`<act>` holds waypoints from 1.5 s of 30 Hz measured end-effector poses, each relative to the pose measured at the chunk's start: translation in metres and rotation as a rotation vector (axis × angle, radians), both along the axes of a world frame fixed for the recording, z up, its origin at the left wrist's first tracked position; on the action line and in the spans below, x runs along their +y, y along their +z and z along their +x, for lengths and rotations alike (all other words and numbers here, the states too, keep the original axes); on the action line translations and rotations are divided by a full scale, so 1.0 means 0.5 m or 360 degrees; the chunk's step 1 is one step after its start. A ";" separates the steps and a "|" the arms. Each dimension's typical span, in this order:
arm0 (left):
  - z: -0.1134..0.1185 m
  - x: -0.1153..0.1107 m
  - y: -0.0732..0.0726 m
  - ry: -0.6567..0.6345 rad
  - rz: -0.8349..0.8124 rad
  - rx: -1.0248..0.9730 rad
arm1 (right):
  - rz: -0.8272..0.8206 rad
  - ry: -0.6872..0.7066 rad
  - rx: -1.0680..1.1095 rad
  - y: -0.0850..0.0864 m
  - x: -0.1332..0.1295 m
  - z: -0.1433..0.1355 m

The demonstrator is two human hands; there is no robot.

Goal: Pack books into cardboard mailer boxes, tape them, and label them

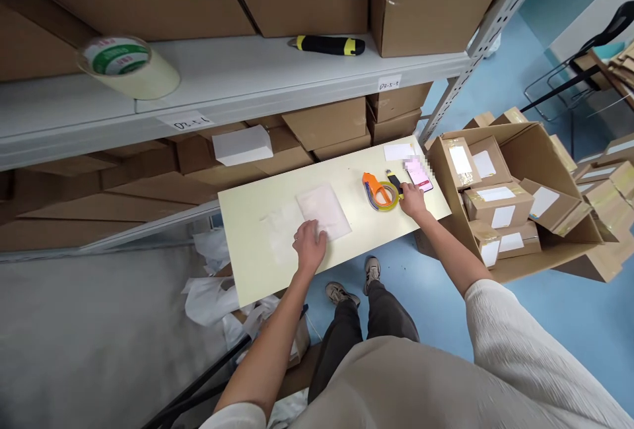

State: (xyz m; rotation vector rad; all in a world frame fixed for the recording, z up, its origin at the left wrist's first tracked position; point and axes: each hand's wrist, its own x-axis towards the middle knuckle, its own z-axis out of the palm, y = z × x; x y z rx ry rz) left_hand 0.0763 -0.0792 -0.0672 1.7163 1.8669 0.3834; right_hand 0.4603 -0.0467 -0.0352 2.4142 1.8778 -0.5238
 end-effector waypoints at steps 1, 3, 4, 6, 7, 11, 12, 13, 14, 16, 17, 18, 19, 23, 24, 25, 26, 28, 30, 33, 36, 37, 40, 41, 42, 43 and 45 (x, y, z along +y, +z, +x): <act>-0.002 -0.003 -0.002 0.0002 -0.0011 0.0012 | -0.0016 0.0019 -0.0006 -0.004 0.004 0.002; -0.007 -0.007 -0.006 0.0010 -0.0020 0.0039 | -0.0032 0.0047 -0.0008 -0.009 0.009 0.005; -0.009 -0.008 -0.008 0.0014 -0.0017 0.0050 | -0.0030 0.0057 -0.0001 -0.010 0.010 0.008; -0.013 -0.010 -0.010 0.0021 -0.0009 0.0060 | -0.0001 0.0063 0.0026 -0.011 0.011 0.014; -0.014 -0.011 -0.010 0.0021 -0.0004 0.0056 | 0.0031 0.0053 0.0046 -0.010 0.011 0.017; -0.018 -0.012 -0.010 0.0012 0.0020 0.0014 | 0.0284 -0.0156 0.0271 0.005 0.015 0.032; -0.019 -0.013 -0.009 0.0012 0.0024 0.0004 | 0.0360 -0.0264 0.0396 0.012 0.018 0.034; -0.020 -0.013 -0.009 0.0016 0.0027 -0.0004 | 0.0431 -0.0388 0.0558 0.022 0.022 0.033; -0.022 -0.013 -0.008 0.0026 0.0028 -0.0009 | 0.0487 -0.0511 0.0754 0.034 0.027 0.030; -0.027 -0.014 -0.005 0.0057 0.0029 -0.0020 | 0.0538 -0.0691 0.1215 0.063 0.037 0.014; -0.031 -0.015 -0.004 0.0074 0.0030 -0.0026 | 0.0532 -0.0734 0.1447 0.079 0.041 0.001; -0.036 -0.016 -0.002 0.0089 0.0030 -0.0030 | 0.0509 -0.0751 0.1656 0.096 0.045 -0.015; -0.041 -0.017 0.000 0.0100 0.0028 -0.0033 | 0.0476 -0.0754 0.1826 0.111 0.047 -0.033; -0.073 -0.027 0.005 0.0140 0.0024 -0.0035 | 0.0344 -0.0693 0.2133 0.150 0.045 -0.126; -0.083 -0.031 0.006 0.0152 0.0027 -0.0034 | 0.0315 -0.0652 0.2128 0.152 0.042 -0.151; -0.094 -0.035 0.006 0.0163 0.0029 -0.0031 | 0.0289 -0.0610 0.2095 0.151 0.038 -0.177; -0.107 -0.039 0.006 0.0174 0.0030 -0.0027 | 0.0265 -0.0572 0.2045 0.147 0.033 -0.204; -0.135 -0.049 0.003 0.0196 0.0026 -0.0015 | 0.0220 -0.0508 0.1942 0.134 0.018 -0.259; -0.168 -0.059 -0.001 0.0227 0.0021 -0.0010 | 0.0169 -0.0436 0.1881 0.118 -0.003 -0.316; -0.225 -0.074 -0.008 0.0268 0.0010 -0.0012 | 0.0064 -0.0342 0.1792 0.097 -0.036 -0.403; -0.284 -0.085 -0.014 0.0287 -0.0019 -0.0008 | 0.0025 -0.0309 0.1555 0.087 -0.060 -0.491; -0.303 -0.087 -0.016 0.0284 -0.0032 -0.0009 | 0.0027 -0.0296 0.1467 0.085 -0.065 -0.519; -0.349 -0.085 -0.020 0.0251 -0.0057 -0.0020 | -0.0028 -0.0198 0.1264 0.081 -0.066 -0.603; -0.361 -0.081 -0.021 0.0230 -0.0054 -0.0027 | -0.0063 -0.0157 0.1202 0.078 -0.063 -0.629; -0.371 -0.077 -0.022 0.0204 -0.0046 -0.0038 | -0.0095 -0.0112 0.1139 0.075 -0.059 -0.655; -0.379 -0.072 -0.023 0.0177 -0.0037 -0.0051 | -0.0121 -0.0067 0.1071 0.071 -0.054 -0.678; -0.392 -0.063 -0.026 0.0135 -0.0035 -0.0072 | -0.0143 0.0008 0.0933 0.062 -0.040 -0.721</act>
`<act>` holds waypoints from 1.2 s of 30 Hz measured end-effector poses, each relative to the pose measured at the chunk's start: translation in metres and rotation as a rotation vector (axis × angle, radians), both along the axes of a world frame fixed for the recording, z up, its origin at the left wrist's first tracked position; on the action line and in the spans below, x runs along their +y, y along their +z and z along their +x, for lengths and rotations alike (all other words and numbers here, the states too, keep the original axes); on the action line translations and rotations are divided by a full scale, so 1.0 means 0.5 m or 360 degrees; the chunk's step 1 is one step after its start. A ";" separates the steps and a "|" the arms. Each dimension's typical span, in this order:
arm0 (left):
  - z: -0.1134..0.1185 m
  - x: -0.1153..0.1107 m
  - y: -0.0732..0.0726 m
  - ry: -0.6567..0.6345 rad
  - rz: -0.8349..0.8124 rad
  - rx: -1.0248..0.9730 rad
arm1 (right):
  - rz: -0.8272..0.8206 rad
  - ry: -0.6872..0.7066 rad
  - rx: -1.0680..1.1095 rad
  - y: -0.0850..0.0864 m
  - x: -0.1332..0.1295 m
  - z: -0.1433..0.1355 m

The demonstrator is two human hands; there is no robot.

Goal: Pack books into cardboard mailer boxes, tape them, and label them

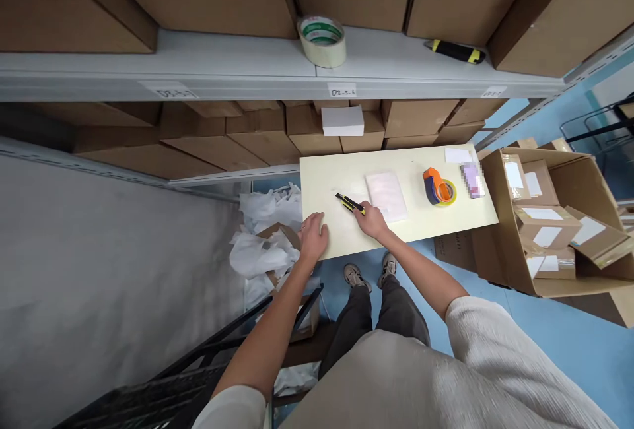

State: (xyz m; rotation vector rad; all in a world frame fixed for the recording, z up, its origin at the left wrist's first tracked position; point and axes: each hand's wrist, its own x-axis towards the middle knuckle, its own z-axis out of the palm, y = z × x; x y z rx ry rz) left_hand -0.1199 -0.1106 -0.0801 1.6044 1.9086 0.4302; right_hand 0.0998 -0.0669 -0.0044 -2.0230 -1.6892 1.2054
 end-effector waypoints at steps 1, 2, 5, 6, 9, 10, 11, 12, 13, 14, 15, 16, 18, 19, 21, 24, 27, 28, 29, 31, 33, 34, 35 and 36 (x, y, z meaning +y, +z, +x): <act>-0.005 0.003 -0.001 -0.0010 -0.0002 -0.0006 | 0.0005 0.0033 -0.0062 -0.005 0.007 -0.018; -0.010 0.005 -0.002 -0.0018 -0.0004 -0.0010 | 0.0010 0.0058 -0.0120 -0.010 0.015 -0.034; -0.024 0.003 -0.005 -0.0060 0.0013 -0.0018 | 0.0042 0.0089 -0.0279 -0.023 0.033 -0.068; -0.028 0.000 -0.005 -0.0082 0.0022 -0.0022 | 0.0052 0.0096 -0.0320 -0.026 0.036 -0.075; -0.039 -0.006 -0.006 -0.0135 0.0040 -0.0034 | 0.0041 0.0108 -0.0400 -0.029 0.035 -0.084; -0.042 -0.008 -0.006 -0.0143 0.0045 -0.0037 | 0.0029 0.0110 -0.0412 -0.028 0.032 -0.084; -0.044 -0.009 -0.007 -0.0148 0.0052 -0.0038 | 0.0018 0.0110 -0.0417 -0.027 0.026 -0.084; -0.045 -0.010 -0.007 -0.0153 0.0059 -0.0038 | 0.0007 0.0107 -0.0419 -0.025 0.020 -0.082; -0.046 -0.011 -0.008 -0.0157 0.0067 -0.0035 | -0.0004 0.0103 -0.0418 -0.022 0.012 -0.080; -0.046 -0.012 -0.009 -0.0162 0.0074 -0.0032 | -0.0014 0.0100 -0.0413 -0.020 0.004 -0.078; -0.046 -0.013 -0.009 -0.0166 0.0079 -0.0028 | -0.0021 0.0099 -0.0404 -0.018 -0.005 -0.075; -0.045 -0.014 -0.010 -0.0169 0.0084 -0.0025 | -0.0025 0.0100 -0.0394 -0.016 -0.014 -0.072; -0.043 -0.017 -0.012 -0.0174 0.0094 -0.0020 | -0.0023 0.0103 -0.0386 -0.015 -0.034 -0.066; -0.042 -0.018 -0.013 -0.0178 0.0099 -0.0017 | -0.0019 0.0106 -0.0387 -0.015 -0.045 -0.063; -0.041 -0.020 -0.014 -0.0187 0.0107 -0.0013 | -0.0016 0.0104 -0.0392 -0.017 -0.066 -0.055; -0.039 -0.023 -0.017 -0.0213 0.0102 -0.0013 | -0.0028 0.0100 -0.0385 -0.021 -0.096 -0.043; -0.039 -0.026 -0.019 -0.0231 0.0088 -0.0018 | -0.0065 0.0119 -0.0363 -0.023 -0.123 -0.031; -0.039 -0.026 -0.019 -0.0231 0.0084 -0.0020 | -0.0082 0.0130 -0.0354 -0.023 -0.132 -0.026; -0.038 -0.027 -0.019 -0.0231 0.0082 -0.0023 | -0.0095 0.0140 -0.0348 -0.023 -0.140 -0.022; -0.037 -0.027 -0.018 -0.0230 0.0080 -0.0027 | -0.0099 0.0157 -0.0348 -0.023 -0.158 -0.013; -0.034 -0.025 -0.019 -0.0221 0.0080 -0.0025 | -0.0084 0.0177 -0.0368 -0.024 -0.177 -0.004; -0.032 -0.024 -0.019 -0.0212 0.0080 -0.0021 | -0.0083 0.0191 -0.0381 -0.023 -0.186 0.000; -0.030 -0.023 -0.020 -0.0201 0.0079 -0.0017 | -0.0088 0.0208 -0.0390 -0.022 -0.196 0.004; -0.028 -0.022 -0.021 -0.0188 0.0075 -0.0013 | -0.0097 0.0225 -0.0396 -0.021 -0.205 0.007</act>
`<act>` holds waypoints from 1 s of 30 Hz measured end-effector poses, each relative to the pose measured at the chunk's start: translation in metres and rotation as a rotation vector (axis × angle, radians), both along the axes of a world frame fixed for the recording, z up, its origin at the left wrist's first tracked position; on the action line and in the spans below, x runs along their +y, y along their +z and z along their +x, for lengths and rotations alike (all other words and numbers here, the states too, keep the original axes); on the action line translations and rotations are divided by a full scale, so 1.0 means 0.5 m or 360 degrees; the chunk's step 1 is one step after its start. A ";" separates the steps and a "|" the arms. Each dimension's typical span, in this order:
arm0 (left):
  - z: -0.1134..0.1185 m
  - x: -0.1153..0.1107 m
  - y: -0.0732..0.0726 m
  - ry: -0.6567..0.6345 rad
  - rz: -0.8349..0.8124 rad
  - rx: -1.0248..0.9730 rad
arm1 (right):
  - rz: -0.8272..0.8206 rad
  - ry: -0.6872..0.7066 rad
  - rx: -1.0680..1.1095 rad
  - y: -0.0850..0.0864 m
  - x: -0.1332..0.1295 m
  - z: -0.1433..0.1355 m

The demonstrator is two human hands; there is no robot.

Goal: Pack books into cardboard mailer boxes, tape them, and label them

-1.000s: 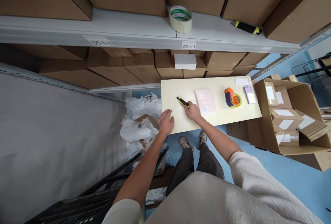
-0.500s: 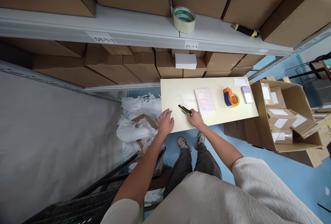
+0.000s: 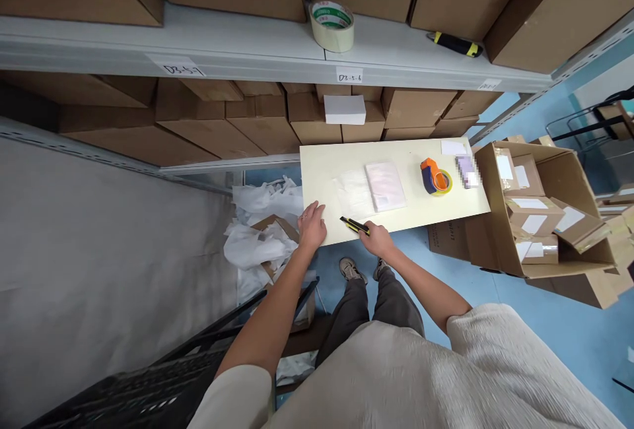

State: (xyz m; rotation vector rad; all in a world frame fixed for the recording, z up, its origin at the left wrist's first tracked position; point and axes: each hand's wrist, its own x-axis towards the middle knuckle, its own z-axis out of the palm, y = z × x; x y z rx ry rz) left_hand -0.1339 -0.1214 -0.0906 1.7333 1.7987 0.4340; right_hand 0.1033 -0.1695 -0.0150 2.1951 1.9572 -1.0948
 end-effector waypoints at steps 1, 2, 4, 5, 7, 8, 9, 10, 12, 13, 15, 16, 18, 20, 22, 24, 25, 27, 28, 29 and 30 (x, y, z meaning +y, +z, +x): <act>0.002 0.001 -0.001 0.0011 -0.0005 0.0002 | -0.0010 0.0015 0.0000 0.002 -0.009 0.003; 0.004 0.001 -0.001 0.0019 -0.0010 0.0003 | -0.0021 0.0026 0.0007 0.004 -0.016 0.006; 0.005 0.001 0.000 0.0019 -0.0022 -0.0003 | -0.0043 0.0027 0.0042 0.010 -0.028 0.013; 0.005 0.000 0.002 0.0012 -0.0029 -0.0008 | -0.0051 0.0009 0.0069 0.013 -0.031 0.016; 0.004 -0.003 0.008 -0.0013 -0.0048 -0.0019 | -0.0047 -0.0069 0.0144 0.021 -0.033 0.023; 0.004 -0.004 0.011 -0.0025 -0.0060 -0.0021 | -0.0034 -0.0131 0.0196 0.025 -0.032 0.027; 0.004 -0.005 0.013 -0.0034 -0.0072 -0.0021 | -0.0020 -0.0202 0.0257 0.030 -0.030 0.031; 0.004 -0.006 0.016 -0.0040 -0.0082 -0.0020 | -0.0011 -0.0276 0.0326 0.034 -0.027 0.035; 0.006 -0.006 0.018 -0.0045 -0.0095 -0.0011 | -0.0001 -0.0413 0.0465 0.043 -0.020 0.044; 0.008 -0.004 0.018 -0.0048 -0.0101 -0.0003 | 0.0002 -0.0466 0.0524 0.047 -0.016 0.049; 0.014 0.000 0.019 -0.0068 -0.0126 0.0046 | 0.0012 -0.0548 0.0603 0.053 -0.008 0.058; 0.019 0.001 0.020 -0.0084 -0.0152 0.0093 | 0.0019 -0.0581 0.0635 0.055 -0.005 0.062; 0.031 0.004 0.025 -0.0141 -0.0213 0.0207 | 0.0032 -0.0641 0.0701 0.057 0.000 0.072; 0.047 0.003 0.031 -0.0248 -0.0234 0.0298 | 0.0055 -0.0675 0.0785 0.058 0.004 0.081; 0.068 0.002 0.038 -0.0396 -0.0192 0.0339 | 0.0086 -0.0694 0.0869 0.058 0.006 0.092; 0.089 0.001 0.045 -0.0530 -0.0139 0.0363 | 0.0118 -0.0712 0.0944 0.060 0.008 0.103; 0.100 0.002 0.047 -0.0583 -0.0125 0.0377 | 0.0130 -0.0719 0.0981 0.061 0.009 0.110; 0.120 0.007 0.052 -0.0662 -0.0119 0.0411 | 0.0142 -0.0728 0.1062 0.066 0.014 0.124; 0.128 0.011 0.053 -0.0694 -0.0122 0.0430 | 0.0143 -0.0732 0.1105 0.071 0.017 0.132; 0.135 0.016 0.054 -0.0720 -0.0128 0.0447 | 0.0147 -0.0733 0.1151 0.076 0.021 0.140; 0.141 0.021 0.055 -0.0740 -0.0139 0.0464 | 0.0156 -0.0731 0.1195 0.083 0.026 0.149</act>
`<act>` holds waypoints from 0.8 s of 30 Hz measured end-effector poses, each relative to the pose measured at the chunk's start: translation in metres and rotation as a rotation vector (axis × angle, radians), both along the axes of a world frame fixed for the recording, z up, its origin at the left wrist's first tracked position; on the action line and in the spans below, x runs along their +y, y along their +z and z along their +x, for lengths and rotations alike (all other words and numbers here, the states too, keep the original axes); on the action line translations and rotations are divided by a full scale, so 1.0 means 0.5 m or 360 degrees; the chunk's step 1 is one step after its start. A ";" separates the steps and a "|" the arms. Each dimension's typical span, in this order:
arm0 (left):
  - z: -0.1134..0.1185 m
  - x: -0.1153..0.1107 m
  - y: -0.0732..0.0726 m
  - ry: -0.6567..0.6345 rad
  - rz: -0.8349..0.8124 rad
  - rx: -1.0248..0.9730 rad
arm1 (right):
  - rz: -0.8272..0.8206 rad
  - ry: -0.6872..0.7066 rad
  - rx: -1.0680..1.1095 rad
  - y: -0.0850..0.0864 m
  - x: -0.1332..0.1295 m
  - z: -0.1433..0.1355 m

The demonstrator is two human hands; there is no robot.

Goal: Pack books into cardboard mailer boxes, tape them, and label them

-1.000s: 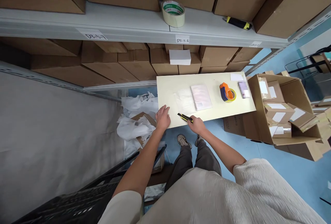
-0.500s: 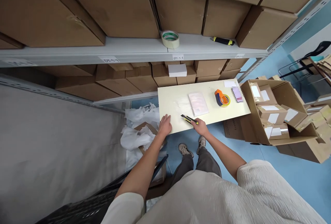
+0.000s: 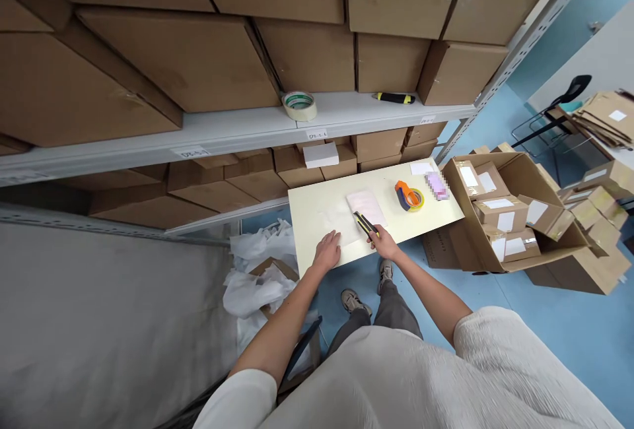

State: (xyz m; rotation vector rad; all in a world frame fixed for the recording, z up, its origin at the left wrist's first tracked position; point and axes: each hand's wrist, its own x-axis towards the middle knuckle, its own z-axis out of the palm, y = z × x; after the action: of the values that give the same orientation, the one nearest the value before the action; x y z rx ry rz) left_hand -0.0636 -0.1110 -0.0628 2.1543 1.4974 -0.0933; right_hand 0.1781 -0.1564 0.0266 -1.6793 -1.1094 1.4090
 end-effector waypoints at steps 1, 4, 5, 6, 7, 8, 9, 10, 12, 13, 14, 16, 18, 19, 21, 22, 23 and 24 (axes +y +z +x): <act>0.005 0.005 0.001 -0.0010 -0.0015 0.0017 | 0.0025 0.0002 0.0036 0.008 0.006 0.010; 0.015 0.022 0.003 -0.0003 -0.0081 0.0071 | 0.0102 0.0047 0.0117 0.040 0.030 0.047; 0.017 0.026 0.004 0.0001 -0.0104 0.0094 | 0.0121 0.0068 0.0136 0.052 0.040 0.062; 0.018 0.030 0.006 0.0009 -0.0132 0.0125 | 0.0141 0.0090 0.0152 0.065 0.051 0.078; 0.020 0.034 0.007 0.0016 -0.0164 0.0157 | 0.0163 0.0113 0.0165 0.079 0.063 0.095; 0.021 0.037 0.009 0.0030 -0.0183 0.0183 | 0.0190 0.0139 0.0175 0.094 0.076 0.113; 0.022 0.040 0.011 0.0040 -0.0192 0.0201 | 0.0220 0.0168 0.0182 0.108 0.089 0.132; 0.024 0.042 0.012 0.0041 -0.0190 0.0204 | 0.0250 0.0198 0.0182 0.123 0.104 0.151; 0.026 0.045 0.016 0.0067 -0.0189 0.0205 | 0.0313 0.0234 0.0147 0.154 0.135 0.189; 0.028 0.046 0.017 0.0096 -0.0194 0.0222 | 0.0349 0.0228 0.0108 0.170 0.152 0.207; 0.030 0.047 0.019 0.0128 -0.0206 0.0250 | 0.0390 0.0201 0.0057 0.187 0.171 0.226; 0.034 0.048 0.022 0.0169 -0.0217 0.0287 | 0.0490 0.0105 -0.0067 0.220 0.213 0.262; 0.040 0.050 0.025 0.0188 -0.0233 0.0302 | 0.0617 0.0013 -0.0204 0.254 0.265 0.297; 0.044 0.051 0.027 0.0202 -0.0244 0.0308 | 0.0693 -0.0010 -0.0288 0.271 0.294 0.314; 0.051 0.054 0.032 0.0243 -0.0276 0.0328 | 0.0877 -0.0002 -0.0521 0.305 0.359 0.344; 0.055 0.055 0.034 0.0268 -0.0295 0.0341 | 0.0984 0.0018 -0.0673 0.321 0.394 0.357; 0.059 0.057 0.037 0.0293 -0.0313 0.0352 | 0.1076 0.0025 -0.0839 0.337 0.430 0.367; 0.062 0.058 0.039 0.0318 -0.0330 0.0359 | 0.1136 0.0038 -0.0999 0.350 0.465 0.376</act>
State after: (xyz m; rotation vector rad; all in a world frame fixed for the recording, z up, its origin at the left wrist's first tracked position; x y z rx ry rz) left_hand -0.0324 -0.0819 -0.0436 1.8692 1.7378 -0.4143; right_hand 0.3662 0.0762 0.2019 -1.5679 -1.7133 0.3652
